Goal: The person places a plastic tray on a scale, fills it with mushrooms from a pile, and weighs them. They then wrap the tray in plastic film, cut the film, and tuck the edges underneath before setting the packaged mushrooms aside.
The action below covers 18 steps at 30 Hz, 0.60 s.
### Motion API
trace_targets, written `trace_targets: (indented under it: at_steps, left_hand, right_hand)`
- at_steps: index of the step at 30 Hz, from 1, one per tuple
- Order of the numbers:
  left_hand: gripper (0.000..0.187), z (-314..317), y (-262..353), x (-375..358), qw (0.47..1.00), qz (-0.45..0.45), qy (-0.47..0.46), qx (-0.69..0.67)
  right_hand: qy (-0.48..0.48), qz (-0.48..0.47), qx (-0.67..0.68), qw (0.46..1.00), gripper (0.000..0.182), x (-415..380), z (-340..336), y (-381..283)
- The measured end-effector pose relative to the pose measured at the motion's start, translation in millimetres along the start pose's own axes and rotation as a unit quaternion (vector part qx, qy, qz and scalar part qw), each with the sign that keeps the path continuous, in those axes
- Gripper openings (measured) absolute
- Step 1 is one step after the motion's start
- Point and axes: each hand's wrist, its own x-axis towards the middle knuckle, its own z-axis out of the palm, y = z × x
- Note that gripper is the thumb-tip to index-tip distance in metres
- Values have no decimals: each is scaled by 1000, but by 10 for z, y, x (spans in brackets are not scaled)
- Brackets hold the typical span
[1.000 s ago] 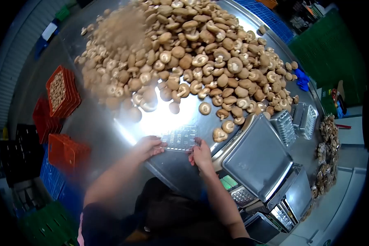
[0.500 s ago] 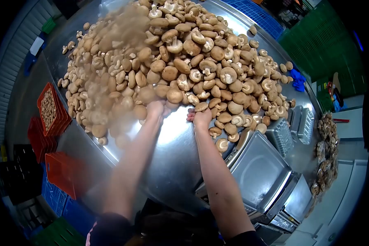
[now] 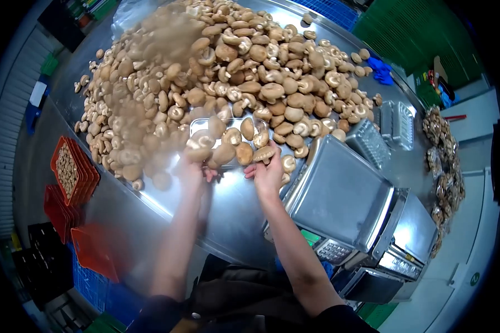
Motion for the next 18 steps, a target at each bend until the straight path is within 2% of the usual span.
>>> trace_targets:
  at_steps: [3,4,6,8,10,12,13,14,16,18]
  left_hand:
    - [24,126,160,-383,999,6,-39,25]
    - [24,184,167,-487,998,10,-52,33]
    - [17,368,205,-705,996,-14,-76,40]
    - [11,605,153,-897,993,4,-110,46]
    - [12,850,18,-1035,986,-25,-149,69]
    - [13,1108,-106,-1170,970,-82,-203,106]
    - [14,1251,-162,-1237,964,-75,-230,113]
    - [15,1383,-214,-1299,957,-66,-255,120]
    - [22,1576,-403,-1361,944,-53,-269,184]
    - [24,1720,-530,-1398,929,-38,-278,241]
  right_hand:
    - [-8,-3,-60,998,46,-269,-255,-356]
    - [-31,-9,-70,997,51,-324,-392,-405]
    - [2,1,-77,997,49,-454,-684,-477]
    - [15,-20,-83,996,51,-563,-1041,-507]
    - [46,-61,-93,993,49,-655,-1449,-460]
    - [80,-100,-164,978,50,-742,-1877,-402]
    - [96,-119,-199,968,51,-786,-2068,-395]
    - [123,-146,-289,938,52,-834,-2240,-402]
    - [170,-190,-460,850,55,-933,-2539,-418]
    - [169,-178,-472,847,62,-947,-2782,-297]
